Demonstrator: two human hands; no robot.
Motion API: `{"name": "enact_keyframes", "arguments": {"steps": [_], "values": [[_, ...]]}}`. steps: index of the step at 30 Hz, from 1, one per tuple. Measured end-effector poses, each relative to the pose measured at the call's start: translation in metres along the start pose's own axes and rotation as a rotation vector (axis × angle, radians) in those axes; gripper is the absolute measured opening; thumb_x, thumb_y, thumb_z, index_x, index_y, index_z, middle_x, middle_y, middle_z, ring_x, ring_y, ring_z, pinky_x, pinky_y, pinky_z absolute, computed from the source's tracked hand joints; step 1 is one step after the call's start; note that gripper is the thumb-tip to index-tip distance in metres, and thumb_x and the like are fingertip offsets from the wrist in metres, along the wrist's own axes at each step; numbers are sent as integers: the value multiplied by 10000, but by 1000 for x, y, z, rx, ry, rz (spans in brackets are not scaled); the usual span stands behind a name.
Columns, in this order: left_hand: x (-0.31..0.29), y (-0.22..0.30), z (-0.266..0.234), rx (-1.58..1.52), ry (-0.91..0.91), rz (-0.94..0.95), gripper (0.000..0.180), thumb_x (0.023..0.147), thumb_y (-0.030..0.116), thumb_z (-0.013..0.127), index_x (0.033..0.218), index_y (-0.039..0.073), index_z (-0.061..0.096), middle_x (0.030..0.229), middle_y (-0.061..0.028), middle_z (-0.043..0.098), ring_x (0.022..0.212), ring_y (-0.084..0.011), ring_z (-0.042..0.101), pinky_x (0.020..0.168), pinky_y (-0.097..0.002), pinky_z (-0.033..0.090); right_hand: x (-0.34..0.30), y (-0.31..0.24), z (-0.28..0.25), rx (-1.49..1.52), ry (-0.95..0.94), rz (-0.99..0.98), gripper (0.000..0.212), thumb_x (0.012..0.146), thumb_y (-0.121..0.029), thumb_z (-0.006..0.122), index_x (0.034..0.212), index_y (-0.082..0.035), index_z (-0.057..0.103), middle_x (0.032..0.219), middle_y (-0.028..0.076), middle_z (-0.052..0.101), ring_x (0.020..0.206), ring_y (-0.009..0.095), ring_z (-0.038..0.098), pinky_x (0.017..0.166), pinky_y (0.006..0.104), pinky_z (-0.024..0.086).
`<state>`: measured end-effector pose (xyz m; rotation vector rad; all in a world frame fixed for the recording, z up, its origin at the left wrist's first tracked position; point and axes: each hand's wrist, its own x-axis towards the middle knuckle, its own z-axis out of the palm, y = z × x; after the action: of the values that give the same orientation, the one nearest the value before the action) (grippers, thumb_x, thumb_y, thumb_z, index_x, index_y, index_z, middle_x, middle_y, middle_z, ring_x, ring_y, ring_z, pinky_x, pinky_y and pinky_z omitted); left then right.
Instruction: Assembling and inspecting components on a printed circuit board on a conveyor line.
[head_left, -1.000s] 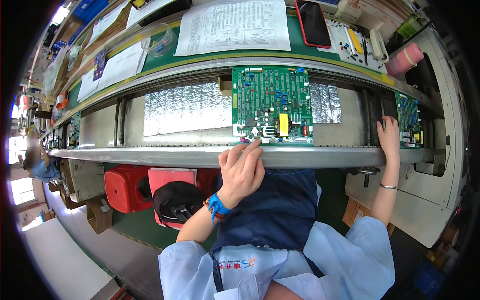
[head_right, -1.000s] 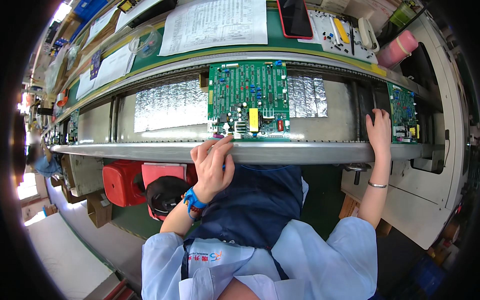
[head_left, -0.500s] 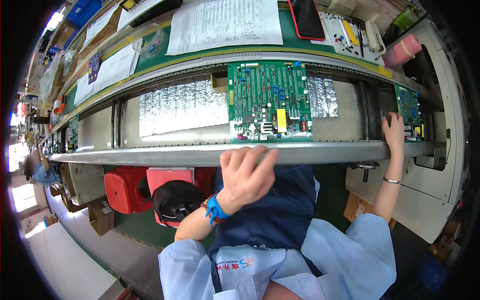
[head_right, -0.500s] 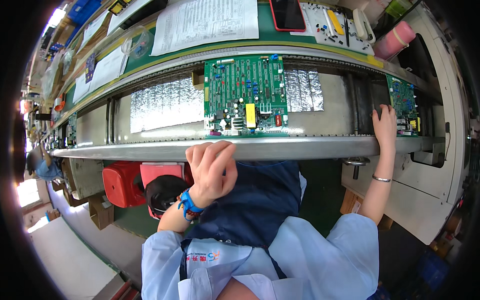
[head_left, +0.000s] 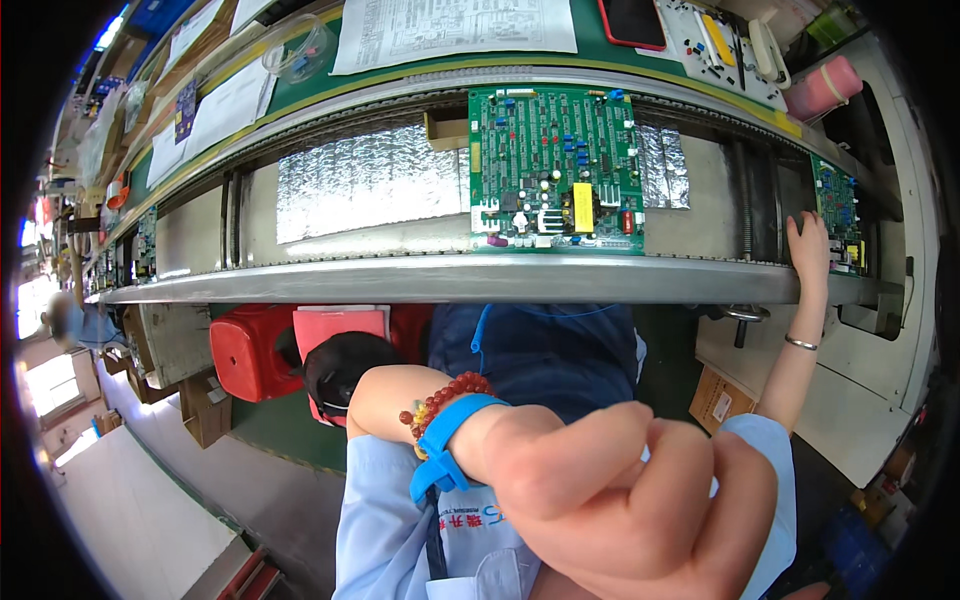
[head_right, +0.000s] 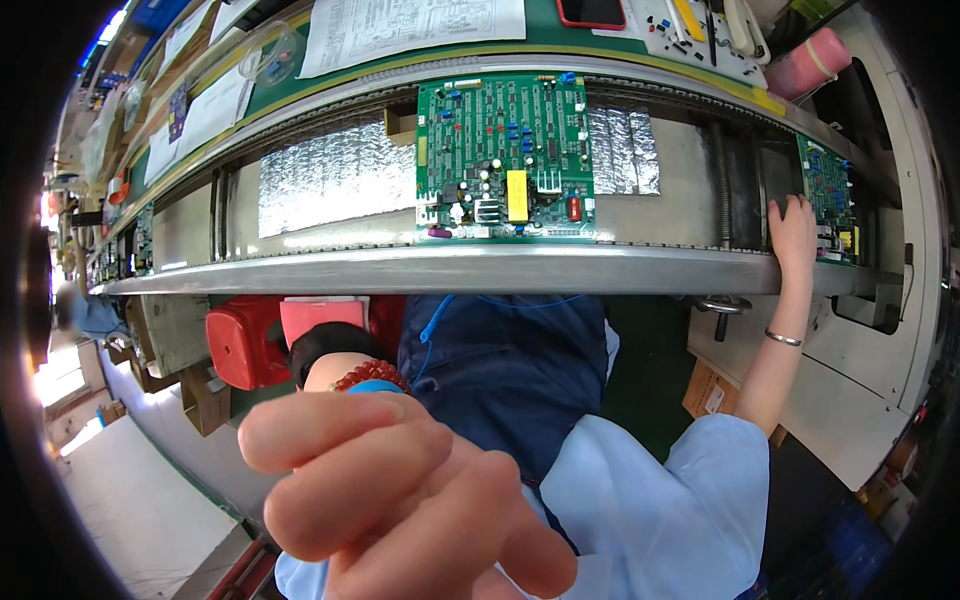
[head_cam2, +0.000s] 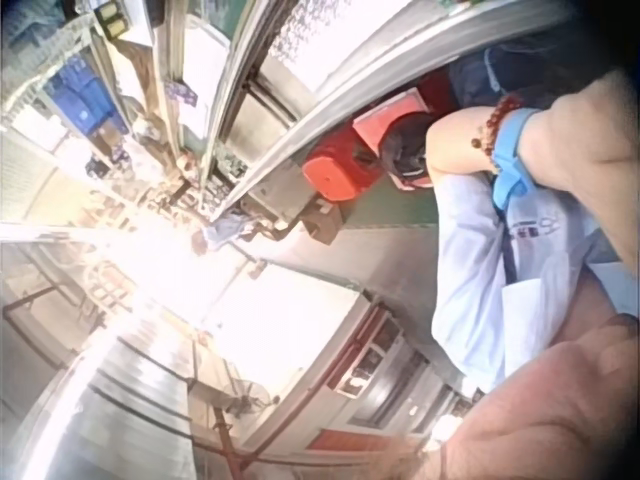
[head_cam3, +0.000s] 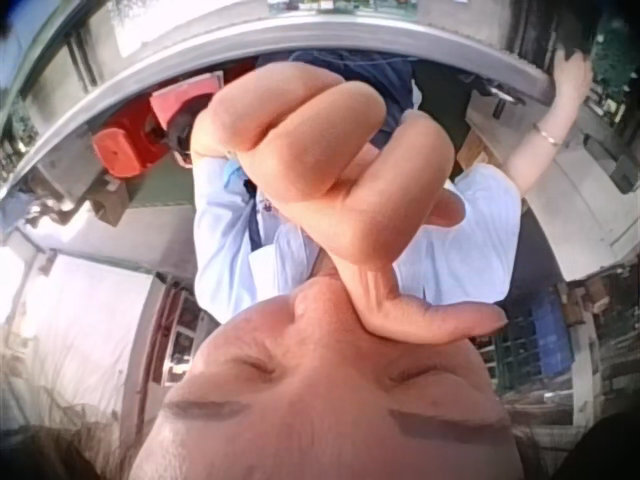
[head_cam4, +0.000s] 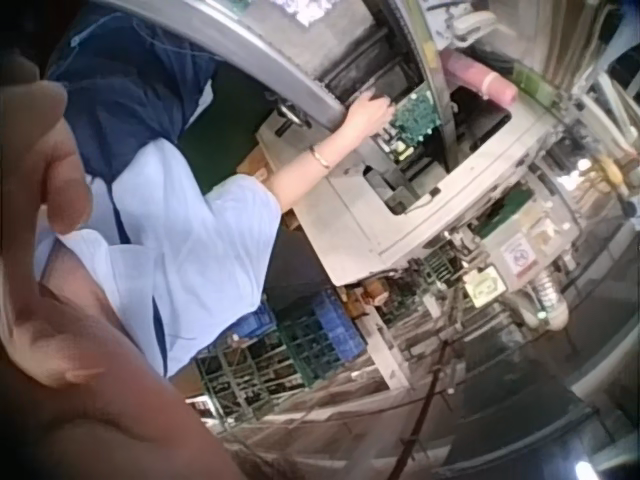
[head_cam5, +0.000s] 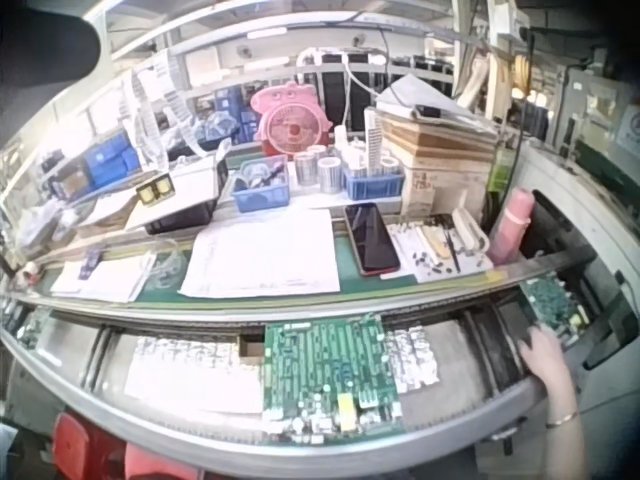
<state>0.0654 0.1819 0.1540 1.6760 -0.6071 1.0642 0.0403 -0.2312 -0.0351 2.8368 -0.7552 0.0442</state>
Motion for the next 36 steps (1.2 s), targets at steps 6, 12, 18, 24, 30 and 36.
{"name": "enact_keyframes", "arguments": {"steps": [6,12,18,24,30,36], "values": [[-8,-17,-17,8,-120,23,408,754,580,556,1135,504,430,858,-58,596,732,-238,448,658,-385,364,6,24,4,9,-35,49,442,924,-328,518,1188,24,560,1287,215,510,1164,368,507,959,427,430],[-47,-96,-37,168,-516,108,404,625,21,640,1028,39,619,887,-77,637,744,-221,571,725,-350,398,18,44,18,-59,-47,93,490,932,-372,488,1224,18,536,1298,212,504,1164,368,510,954,439,435],[-98,-110,-29,203,-803,42,358,734,67,645,1086,35,594,1224,-106,602,1090,-245,557,932,-383,365,37,87,38,-84,-80,177,557,929,-454,458,1234,7,528,1308,205,499,1153,386,511,939,457,440],[-105,-109,-22,145,-795,45,360,706,-7,624,1063,25,584,1220,-122,613,1012,-261,589,868,-369,393,57,144,55,-132,-138,269,633,935,-542,380,1301,-36,481,1380,181,440,1206,374,480,965,482,418],[-123,-100,-16,60,-840,59,242,719,10,655,954,-3,596,1126,-162,637,576,-173,573,514,-275,462,71,150,58,-132,-206,347,650,944,-560,324,1353,-68,439,1418,169,401,1239,366,455,995,491,391],[-129,-100,-3,120,-894,1,229,750,60,656,959,-2,587,1169,-171,616,602,-177,606,520,-295,491,71,140,49,-95,-201,419,553,944,-515,375,1312,-120,494,1324,160,496,1181,358,506,984,513,380]]}}
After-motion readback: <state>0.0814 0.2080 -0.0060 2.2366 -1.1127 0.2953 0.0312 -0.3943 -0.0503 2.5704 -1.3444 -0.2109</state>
